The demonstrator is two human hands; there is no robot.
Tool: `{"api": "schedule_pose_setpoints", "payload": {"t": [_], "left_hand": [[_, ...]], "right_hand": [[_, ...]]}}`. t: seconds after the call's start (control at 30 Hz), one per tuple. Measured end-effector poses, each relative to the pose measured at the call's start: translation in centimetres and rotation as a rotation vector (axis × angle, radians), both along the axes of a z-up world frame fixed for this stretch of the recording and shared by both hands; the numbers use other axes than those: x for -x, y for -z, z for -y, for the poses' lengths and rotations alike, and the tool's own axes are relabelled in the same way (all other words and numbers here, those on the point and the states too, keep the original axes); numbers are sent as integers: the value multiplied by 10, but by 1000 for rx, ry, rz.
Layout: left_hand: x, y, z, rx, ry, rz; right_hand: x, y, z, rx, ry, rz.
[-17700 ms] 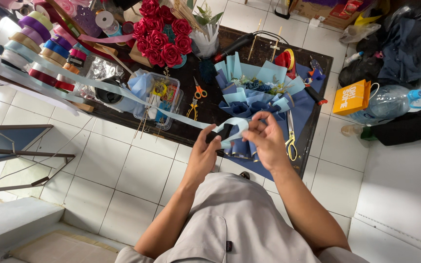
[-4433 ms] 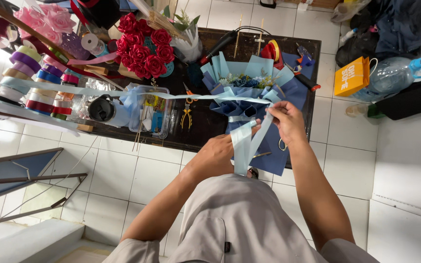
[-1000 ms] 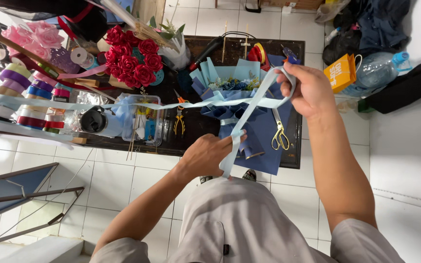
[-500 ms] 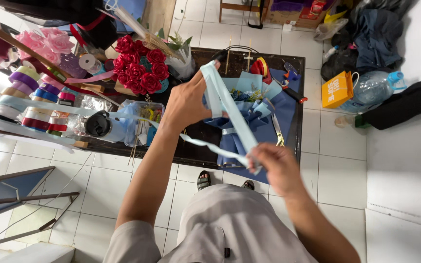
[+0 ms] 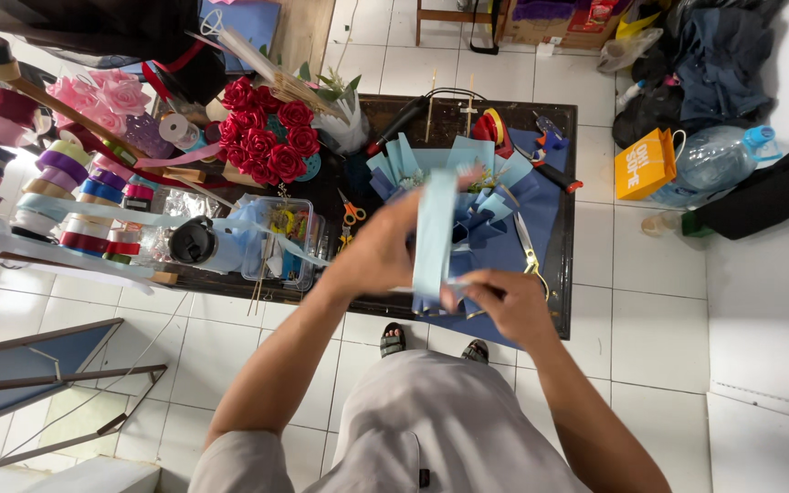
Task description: The person folds a light blue ribbon into loops and ties it into a bow by hand. They then attach the bow to a blue-wrapped bouquet and trim the ribbon ends using scissors.
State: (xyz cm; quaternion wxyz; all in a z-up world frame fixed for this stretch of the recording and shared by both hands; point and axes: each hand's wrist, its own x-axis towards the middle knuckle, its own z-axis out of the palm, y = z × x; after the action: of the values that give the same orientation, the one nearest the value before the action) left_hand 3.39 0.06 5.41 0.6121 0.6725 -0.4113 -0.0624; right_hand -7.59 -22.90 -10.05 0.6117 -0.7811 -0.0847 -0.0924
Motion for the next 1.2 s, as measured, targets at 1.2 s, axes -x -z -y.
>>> {"api": "schedule_pose_setpoints", "payload": {"t": [1.2], "left_hand": [[118,-21,-79,-225,334,-126]], "right_hand": [[-130,64,-8,-17,13,-785]]}}
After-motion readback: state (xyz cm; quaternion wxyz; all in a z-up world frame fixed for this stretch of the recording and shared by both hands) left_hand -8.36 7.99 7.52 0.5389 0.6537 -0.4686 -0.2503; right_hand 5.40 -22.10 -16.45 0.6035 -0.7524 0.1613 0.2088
